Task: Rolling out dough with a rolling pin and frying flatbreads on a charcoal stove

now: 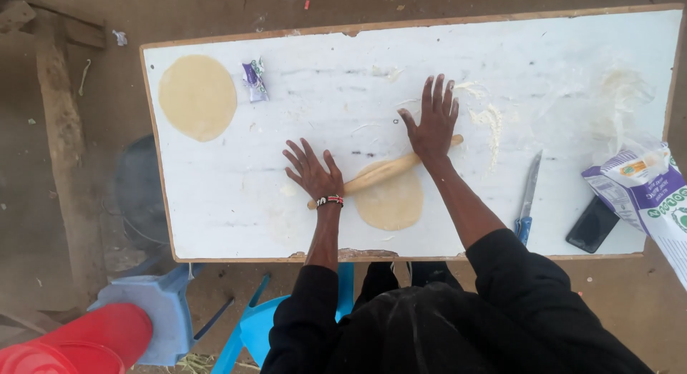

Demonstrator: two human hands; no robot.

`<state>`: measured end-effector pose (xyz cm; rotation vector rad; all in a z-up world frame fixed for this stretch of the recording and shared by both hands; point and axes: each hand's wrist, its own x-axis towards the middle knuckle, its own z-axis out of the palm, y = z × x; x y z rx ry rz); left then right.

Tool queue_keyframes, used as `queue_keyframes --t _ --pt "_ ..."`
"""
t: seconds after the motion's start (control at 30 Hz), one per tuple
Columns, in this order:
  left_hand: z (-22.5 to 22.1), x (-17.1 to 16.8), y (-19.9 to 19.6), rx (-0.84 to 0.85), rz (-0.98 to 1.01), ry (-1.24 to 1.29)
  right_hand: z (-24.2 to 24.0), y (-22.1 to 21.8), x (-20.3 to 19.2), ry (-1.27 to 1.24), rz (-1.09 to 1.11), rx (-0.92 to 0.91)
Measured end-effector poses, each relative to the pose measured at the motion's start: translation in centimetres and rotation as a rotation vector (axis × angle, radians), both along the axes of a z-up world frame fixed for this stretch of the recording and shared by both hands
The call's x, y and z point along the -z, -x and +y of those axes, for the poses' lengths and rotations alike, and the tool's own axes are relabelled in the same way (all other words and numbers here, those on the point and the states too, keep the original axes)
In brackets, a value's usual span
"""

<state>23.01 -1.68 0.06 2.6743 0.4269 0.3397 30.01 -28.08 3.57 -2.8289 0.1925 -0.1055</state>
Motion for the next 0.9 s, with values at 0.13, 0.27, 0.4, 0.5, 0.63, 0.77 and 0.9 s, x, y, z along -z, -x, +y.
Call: queue_keyframes --t 0.13,0.27,0.4,0.5,0.63,0.77,0.9 --pt "0.7 -1.7 5.6 0.03 0.095 0.01 0.4 5.2 -1.1 0.104 -0.052 0.023" --pt "-0.6 -2.1 15.9 0.142 0.106 -0.095 -2.5 18.2 1.0 0.104 -0.077 -0.099" --pt "-0.7 -2.1 16.0 0.211 0.145 -0.105 -4.9 19.7 3.5 0.098 -0.027 -0.204" --pt "-0.3 -1.6 6.7 0.185 0.096 -0.11 -4.1 10.9 3.5 0.124 -0.057 -0.182" --pt "1.3 0.8 -2.9 0.108 -0.002 -0.028 -1.4 0.8 -0.8 -0.005 0.093 -0.008" --pt "1.7 -1.0 3.9 0.145 -0.021 -0.001 -1.5 7.6 0.3 0.034 -0.168 -0.005" --pt "0.8 -2.4 16.4 0.224 0.092 -0.155 -3.4 20.9 2.0 0.157 -0.194 -0.142"
